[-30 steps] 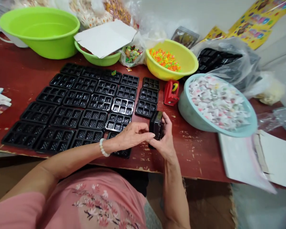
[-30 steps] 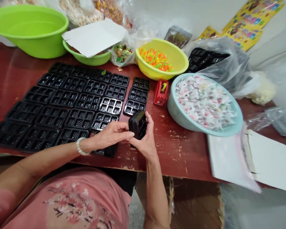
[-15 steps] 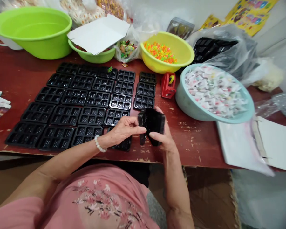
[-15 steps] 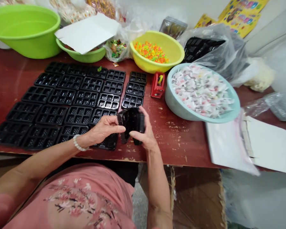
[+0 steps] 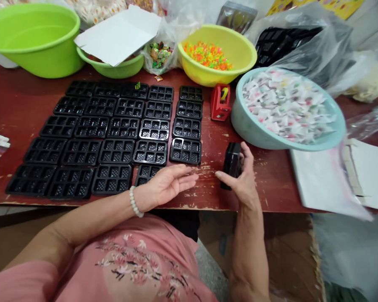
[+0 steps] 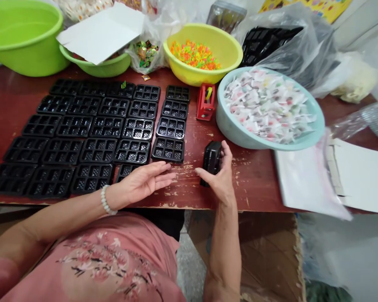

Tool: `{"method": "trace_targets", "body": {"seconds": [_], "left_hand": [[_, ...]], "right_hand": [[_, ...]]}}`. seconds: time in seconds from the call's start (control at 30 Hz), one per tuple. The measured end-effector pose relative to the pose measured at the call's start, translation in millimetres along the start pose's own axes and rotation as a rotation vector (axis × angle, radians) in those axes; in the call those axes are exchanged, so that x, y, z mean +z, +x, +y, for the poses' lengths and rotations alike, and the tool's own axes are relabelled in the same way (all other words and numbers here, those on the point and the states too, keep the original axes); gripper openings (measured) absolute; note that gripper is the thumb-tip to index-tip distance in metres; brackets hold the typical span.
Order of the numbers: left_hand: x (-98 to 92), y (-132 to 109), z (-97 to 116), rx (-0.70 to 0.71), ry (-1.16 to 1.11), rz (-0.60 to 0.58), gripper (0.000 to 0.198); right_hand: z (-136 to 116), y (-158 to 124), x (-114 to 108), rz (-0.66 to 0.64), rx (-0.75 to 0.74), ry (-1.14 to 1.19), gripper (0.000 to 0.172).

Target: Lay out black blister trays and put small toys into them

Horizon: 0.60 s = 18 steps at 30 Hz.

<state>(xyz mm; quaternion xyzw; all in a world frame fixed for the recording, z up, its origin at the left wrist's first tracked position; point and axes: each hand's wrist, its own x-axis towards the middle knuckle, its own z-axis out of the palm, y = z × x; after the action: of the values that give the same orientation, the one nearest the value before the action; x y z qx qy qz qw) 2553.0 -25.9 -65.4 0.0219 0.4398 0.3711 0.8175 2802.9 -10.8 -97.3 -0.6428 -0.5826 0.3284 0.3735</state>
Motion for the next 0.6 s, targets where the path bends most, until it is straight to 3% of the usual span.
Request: {"method": "trace_targets", "body": {"seconds": [0.1, 0.2, 0.3, 0.37, 0.47, 0.6], "left_hand": [[5.5, -13, -3, -0.050, 0.136, -0.170, 0.021], [4.1, -22, -11, 0.134, 0.466, -0.340, 0.027], [-2.0, -24, -18, 0.429, 0.761, -0.327, 0.021], [-5.8, -23, -18, 0.542, 0.831, -0.285, 0.022], [-8.3, -21, -16, 0.577, 0.839, -0.253, 0.027], [-12.4, -24, -15, 0.497, 0.717, -0.280, 0.029]], "right_hand": [[-17, -18, 12, -0.078, -0.100, 0.026, 0.123], [-30, -36, 26, -0.241, -0.154, 0.127, 0.119], [-36, -46, 36, -0.281, -0.180, 0.162, 0.118], [-38, -48, 39, -0.257, -0.200, 0.136, 0.117], [-39, -45, 42, -0.316, -0.196, 0.173, 0.122], [-40, -39, 42, -0.480, -0.167, 0.334, 0.128]]}}
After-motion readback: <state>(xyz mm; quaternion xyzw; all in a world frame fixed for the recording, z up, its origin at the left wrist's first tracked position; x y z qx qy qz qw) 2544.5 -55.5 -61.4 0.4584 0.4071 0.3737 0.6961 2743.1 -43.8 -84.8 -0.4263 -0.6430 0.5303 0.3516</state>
